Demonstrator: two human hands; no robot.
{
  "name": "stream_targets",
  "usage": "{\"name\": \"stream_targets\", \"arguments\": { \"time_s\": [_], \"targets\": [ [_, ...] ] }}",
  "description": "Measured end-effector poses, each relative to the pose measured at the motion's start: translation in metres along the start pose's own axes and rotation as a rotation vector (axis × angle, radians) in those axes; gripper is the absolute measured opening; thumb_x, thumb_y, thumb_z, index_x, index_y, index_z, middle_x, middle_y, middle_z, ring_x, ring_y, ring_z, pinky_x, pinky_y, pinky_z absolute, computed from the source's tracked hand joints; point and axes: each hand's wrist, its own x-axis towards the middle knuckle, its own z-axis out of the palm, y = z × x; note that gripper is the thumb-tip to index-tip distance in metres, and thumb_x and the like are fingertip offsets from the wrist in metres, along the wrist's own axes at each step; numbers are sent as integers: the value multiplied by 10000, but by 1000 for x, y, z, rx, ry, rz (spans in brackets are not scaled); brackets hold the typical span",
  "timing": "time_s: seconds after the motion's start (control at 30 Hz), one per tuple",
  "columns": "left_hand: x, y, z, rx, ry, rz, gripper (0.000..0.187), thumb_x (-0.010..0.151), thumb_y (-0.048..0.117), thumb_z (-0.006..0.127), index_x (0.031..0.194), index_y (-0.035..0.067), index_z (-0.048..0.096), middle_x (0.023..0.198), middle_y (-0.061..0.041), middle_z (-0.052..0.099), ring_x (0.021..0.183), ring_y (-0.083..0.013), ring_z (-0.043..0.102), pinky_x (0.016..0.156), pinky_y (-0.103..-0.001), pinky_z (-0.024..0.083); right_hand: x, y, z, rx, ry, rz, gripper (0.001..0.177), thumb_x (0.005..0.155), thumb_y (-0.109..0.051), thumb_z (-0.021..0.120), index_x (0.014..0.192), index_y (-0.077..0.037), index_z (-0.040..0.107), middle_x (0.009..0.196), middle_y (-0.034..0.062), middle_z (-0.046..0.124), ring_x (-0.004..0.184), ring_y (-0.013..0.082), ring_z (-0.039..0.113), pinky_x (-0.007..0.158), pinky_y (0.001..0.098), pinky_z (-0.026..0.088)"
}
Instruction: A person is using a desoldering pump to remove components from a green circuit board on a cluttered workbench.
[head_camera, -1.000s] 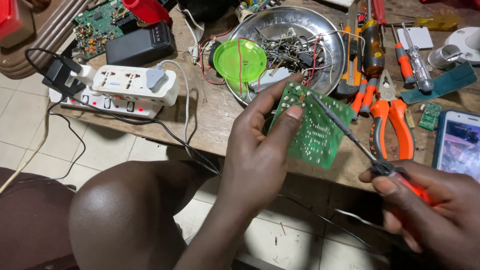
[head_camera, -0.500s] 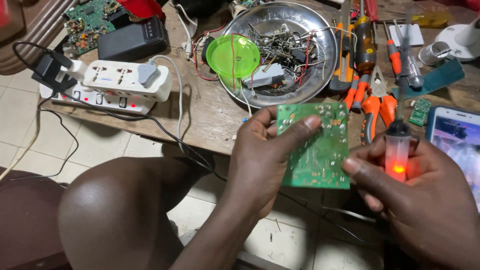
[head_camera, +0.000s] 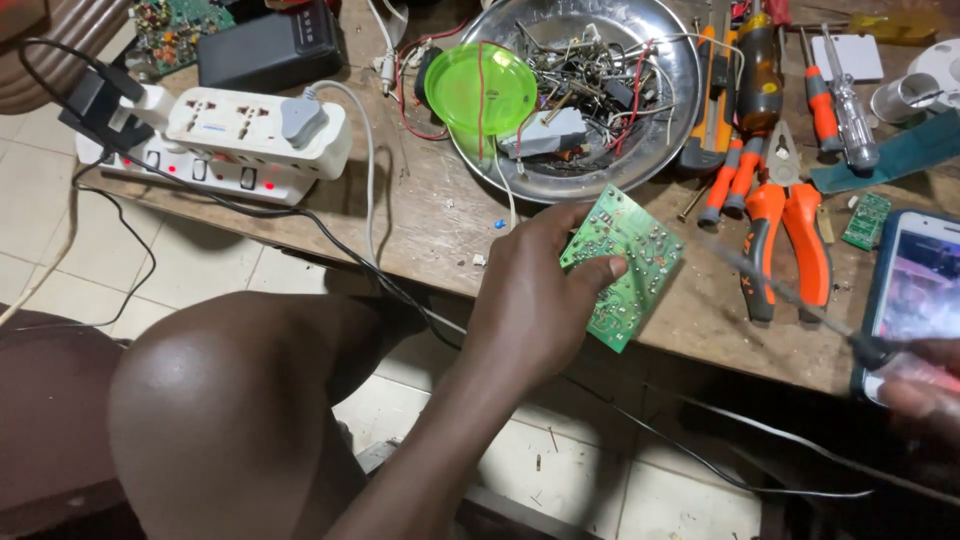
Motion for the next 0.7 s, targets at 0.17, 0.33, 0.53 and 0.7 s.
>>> {"name": "stream_targets", "arguments": {
  "time_s": [0.17,0.33,0.53,0.7],
  "targets": [
    [5,-3,5,50,-93,-128,454,860,243,701,1280,72,693,1257,-139,759,1198,-343,697,891,-449,545,-87,-83,51,-142,130,77,428,899,-126,761,1304,12,735,1072,304,721,851,468,659,756,507,461],
    [9,-1,3,78,-109,-140,394,848,231,717,1225,117,724,1097,-68,821,973,-245,786,773,-385,560,-116,-104,74,298,191,222,417,1065,24,503,1474,-20,443,1179,342,588,903,579,616,757,664,502],
    [8,-5,8,131,-75,-117,407,833,220,735,1222,101,707,1180,-107,790,1118,-343,725,842,-443,545,-145,-155,97,334,223,206,383,1038,-6,534,1414,-27,467,1105,300,609,826,535,650,763,576,540],
    [6,-9,13,158,-25,-68,396,816,217,750,1190,94,708,1111,-119,799,1044,-376,728,796,-461,535,-131,-154,86,197,173,245,393,1027,38,561,1415,49,495,1117,388,610,850,615,652,788,621,536]
  ]
}}
